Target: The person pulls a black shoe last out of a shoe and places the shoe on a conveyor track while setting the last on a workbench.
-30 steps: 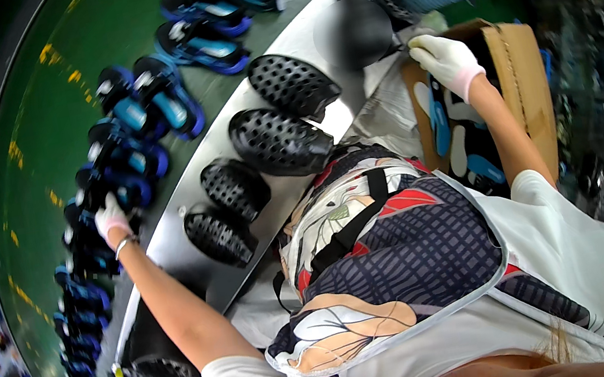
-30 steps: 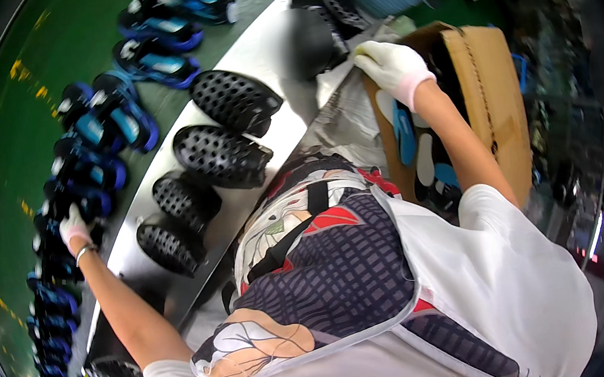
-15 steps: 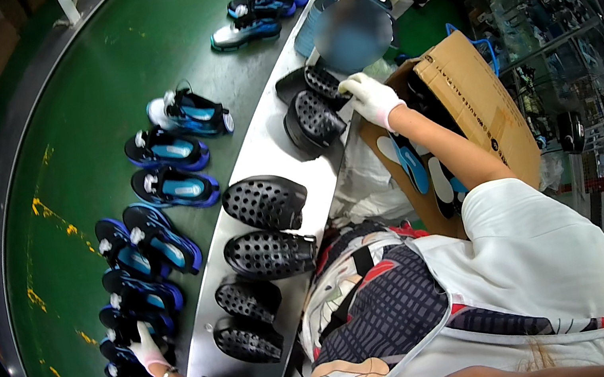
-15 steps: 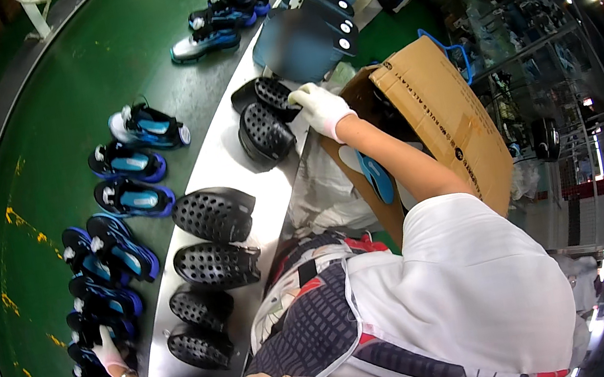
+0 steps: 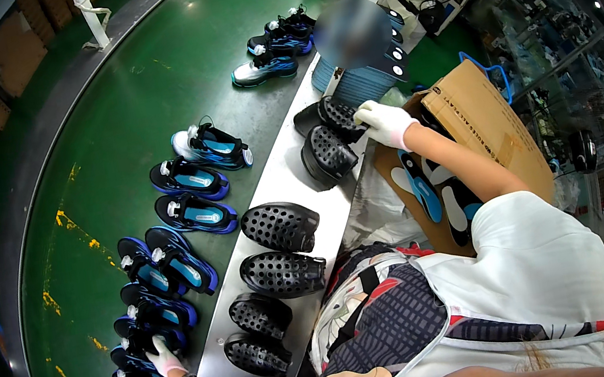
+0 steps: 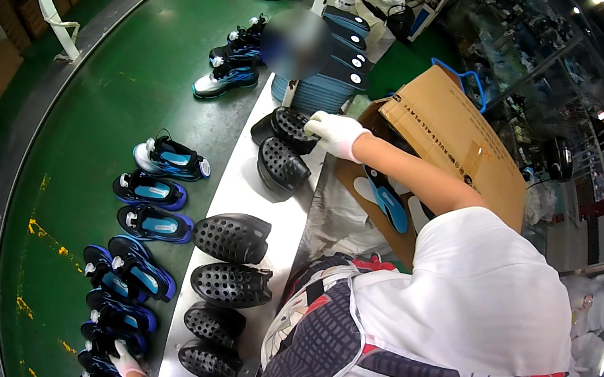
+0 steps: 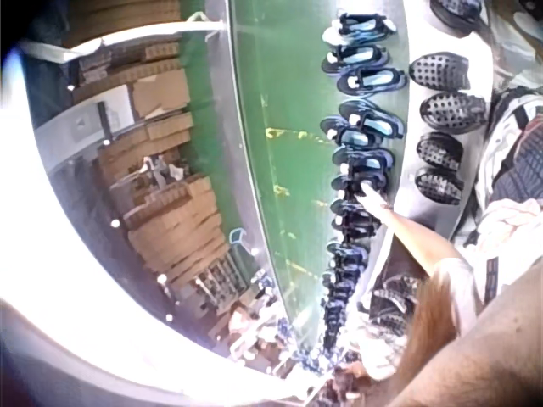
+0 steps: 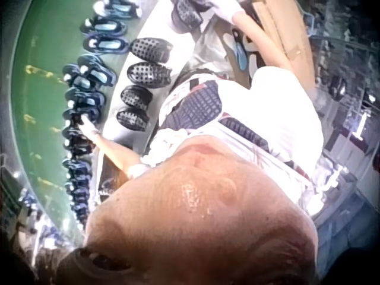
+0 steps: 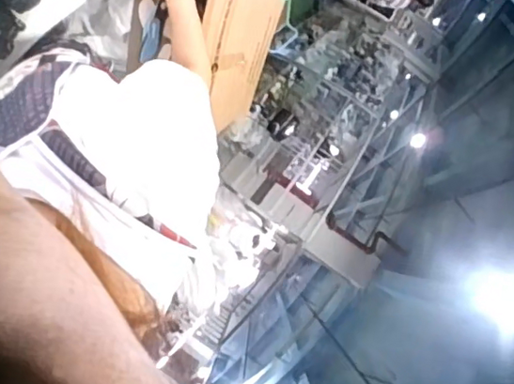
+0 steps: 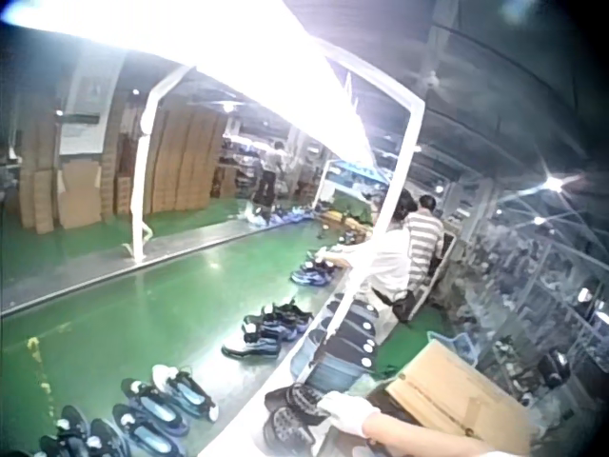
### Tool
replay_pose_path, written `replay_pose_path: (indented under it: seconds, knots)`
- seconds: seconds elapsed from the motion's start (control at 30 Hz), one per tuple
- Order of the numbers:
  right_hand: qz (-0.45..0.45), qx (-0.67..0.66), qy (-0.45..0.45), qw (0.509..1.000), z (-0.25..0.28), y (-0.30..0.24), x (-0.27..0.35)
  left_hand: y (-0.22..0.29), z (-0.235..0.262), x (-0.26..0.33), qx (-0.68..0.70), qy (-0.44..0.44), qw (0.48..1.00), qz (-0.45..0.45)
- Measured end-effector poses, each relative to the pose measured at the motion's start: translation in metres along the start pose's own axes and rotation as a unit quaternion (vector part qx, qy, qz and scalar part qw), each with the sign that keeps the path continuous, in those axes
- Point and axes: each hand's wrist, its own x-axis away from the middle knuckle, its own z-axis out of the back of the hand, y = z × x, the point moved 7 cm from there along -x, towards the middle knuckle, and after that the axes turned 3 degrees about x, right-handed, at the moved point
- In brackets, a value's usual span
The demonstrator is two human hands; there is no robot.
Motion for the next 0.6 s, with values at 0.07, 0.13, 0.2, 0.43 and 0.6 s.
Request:
replay_pose_path:
  seconds: [0.07,0.13,0.2,0.43,0.6]
  knots:
    - [-0.008,-0.028,0.044,0.999,0.027,-0.005,0.012,0.005,0.010,0.033,0.049,-0.022,0.998,0.039]
    - [-0.002,-0.055,0.082,0.995,0.050,-0.026,0.011,-0.028,0.056,0.021,-0.094,0.234,0.955,-0.157]
    - [0.032,-0.083,0.097,0.991,0.067,-0.045,0.014,0.018,0.069,0.067,-0.025,0.184,0.974,-0.130]
    - [0.416,-0.277,0.071,0.863,0.079,-0.250,0.007,0.209,0.016,0.241,0.401,-0.235,0.849,-0.252]
    - [0.572,-0.244,-0.006,0.783,0.080,-0.355,0.045,0.203,-0.007,0.280,0.557,-0.386,0.716,-0.167]
